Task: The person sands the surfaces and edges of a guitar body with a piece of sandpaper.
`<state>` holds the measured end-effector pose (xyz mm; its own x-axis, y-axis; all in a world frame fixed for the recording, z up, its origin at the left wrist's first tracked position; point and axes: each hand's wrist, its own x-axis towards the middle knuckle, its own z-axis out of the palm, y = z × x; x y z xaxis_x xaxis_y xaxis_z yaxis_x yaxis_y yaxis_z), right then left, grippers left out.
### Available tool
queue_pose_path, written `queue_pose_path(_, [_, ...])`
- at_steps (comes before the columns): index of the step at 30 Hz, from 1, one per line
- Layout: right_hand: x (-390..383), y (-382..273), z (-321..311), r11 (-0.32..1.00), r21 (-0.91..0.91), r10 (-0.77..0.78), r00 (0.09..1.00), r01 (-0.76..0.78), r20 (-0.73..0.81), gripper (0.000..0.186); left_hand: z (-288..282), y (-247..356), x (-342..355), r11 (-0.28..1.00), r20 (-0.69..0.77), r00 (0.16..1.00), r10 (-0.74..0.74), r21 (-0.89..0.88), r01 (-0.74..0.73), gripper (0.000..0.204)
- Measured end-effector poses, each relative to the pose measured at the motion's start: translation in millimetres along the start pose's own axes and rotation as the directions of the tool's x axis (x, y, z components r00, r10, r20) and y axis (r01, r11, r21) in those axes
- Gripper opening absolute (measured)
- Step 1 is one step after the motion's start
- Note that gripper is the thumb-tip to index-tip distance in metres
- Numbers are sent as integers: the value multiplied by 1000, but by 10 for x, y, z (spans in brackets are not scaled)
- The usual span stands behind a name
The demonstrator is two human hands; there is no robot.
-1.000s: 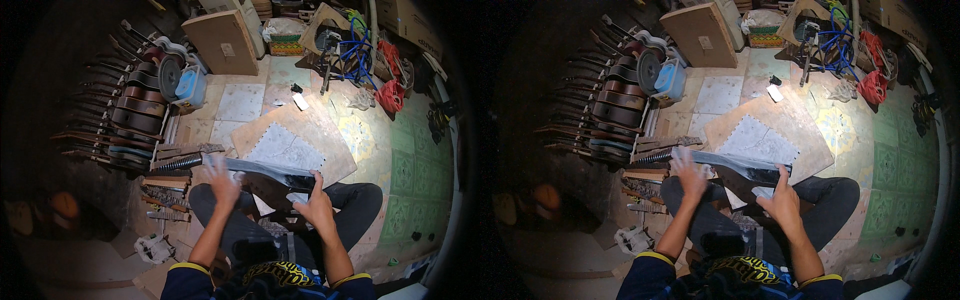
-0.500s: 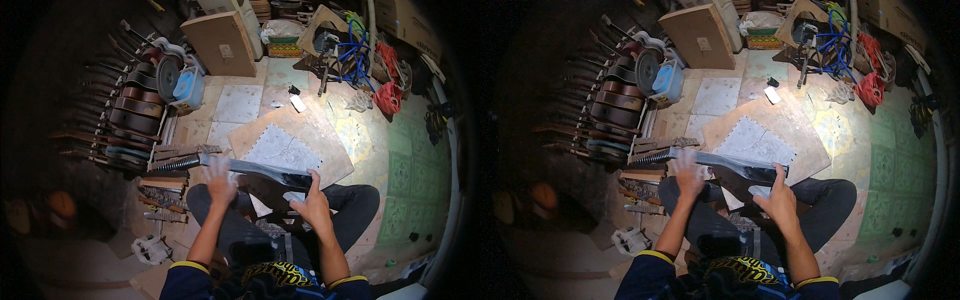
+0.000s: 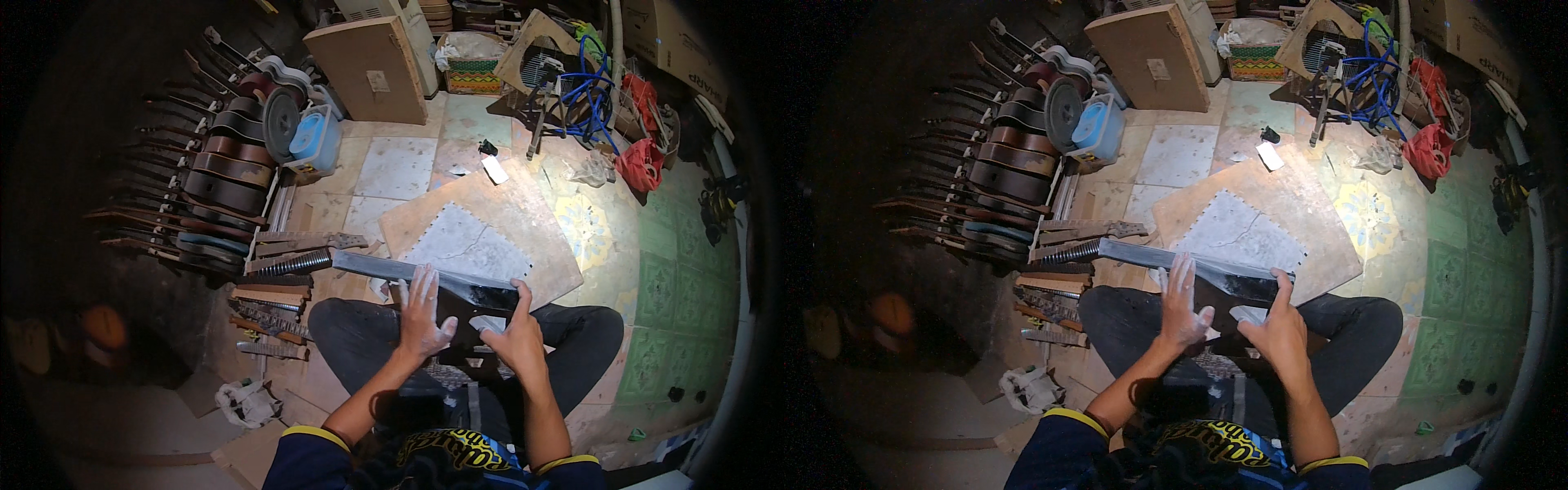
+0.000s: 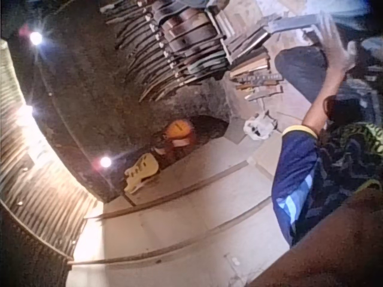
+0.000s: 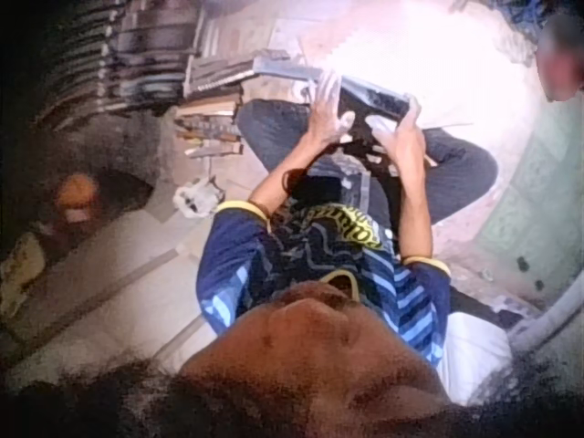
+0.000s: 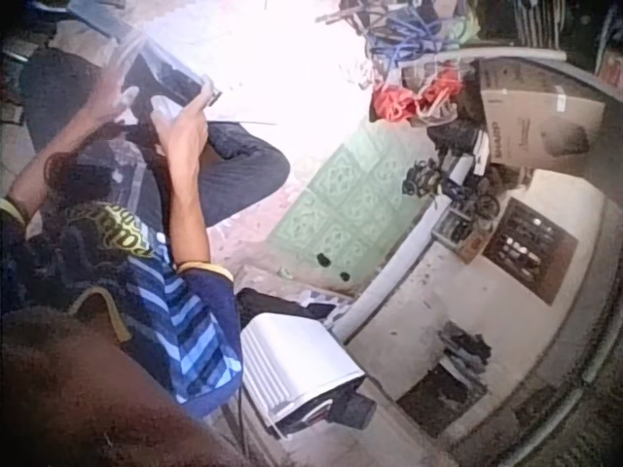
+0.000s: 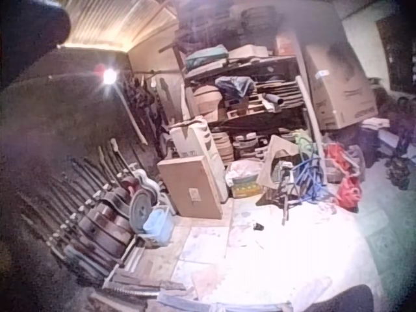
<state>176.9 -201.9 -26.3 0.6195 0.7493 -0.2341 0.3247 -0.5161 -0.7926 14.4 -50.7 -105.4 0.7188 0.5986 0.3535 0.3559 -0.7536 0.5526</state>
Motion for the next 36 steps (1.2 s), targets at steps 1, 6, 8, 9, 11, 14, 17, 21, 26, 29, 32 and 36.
queue_pose_path(1, [-3,-4,-21,1000,-8,18,1000,-18,14,101,-47,-153,-8,997,56,998,16,69,-20,88])
queue_pose_path(6, [-1,2,-22,1000,-19,0,1000,0,1,101,-440,-946,22,841,-127,982,-139,509,185,68])
queue_pose_path(8, [2,13,-12,999,-21,-33,999,33,-17,101,-578,-1227,78,874,-227,943,-243,371,314,63])
queue_pose_path(9, [1,-8,-25,1000,-6,-17,1000,17,-1,101,-639,-1381,62,878,-310,883,-354,215,427,59])
queue_pose_path(11, [-4,-38,-24,1000,15,-11,1000,10,18,100,-789,-1729,-17,781,-201,786,-585,122,612,54])
queue_pose_path(14, [-19,-77,-30,1000,5,16,999,-16,30,100,-742,-1847,-48,734,-184,710,-680,-166,659,53])
queue_pose_path(17, [-25,-63,-51,999,9,49,997,-49,52,100,-535,-1546,91,753,-316,715,-624,-486,443,64])
queue_pose_path(21, [-29,37,3,999,-13,-34,999,34,-35,99,-383,-989,281,918,-473,814,-337,25,395,99])
queue_pose_path(26, [-18,-38,-25,999,32,19,1000,-19,21,100,-522,-996,312,879,-417,789,-452,-54,475,108])
queue_pose_path(29, [6,-45,-33,1000,9,14,1000,-14,10,100,-638,-1117,374,788,-337,712,-616,-274,552,87])
queue_pose_path(32, [25,-61,-34,1000,-10,9,1000,-9,-10,100,-584,-1065,395,833,-358,759,-544,-121,540,63])
queue_pose_path(36, [45,-56,-29,999,-13,39,999,-39,13,100,-128,-594,288,845,-148,963,-225,463,268,61])
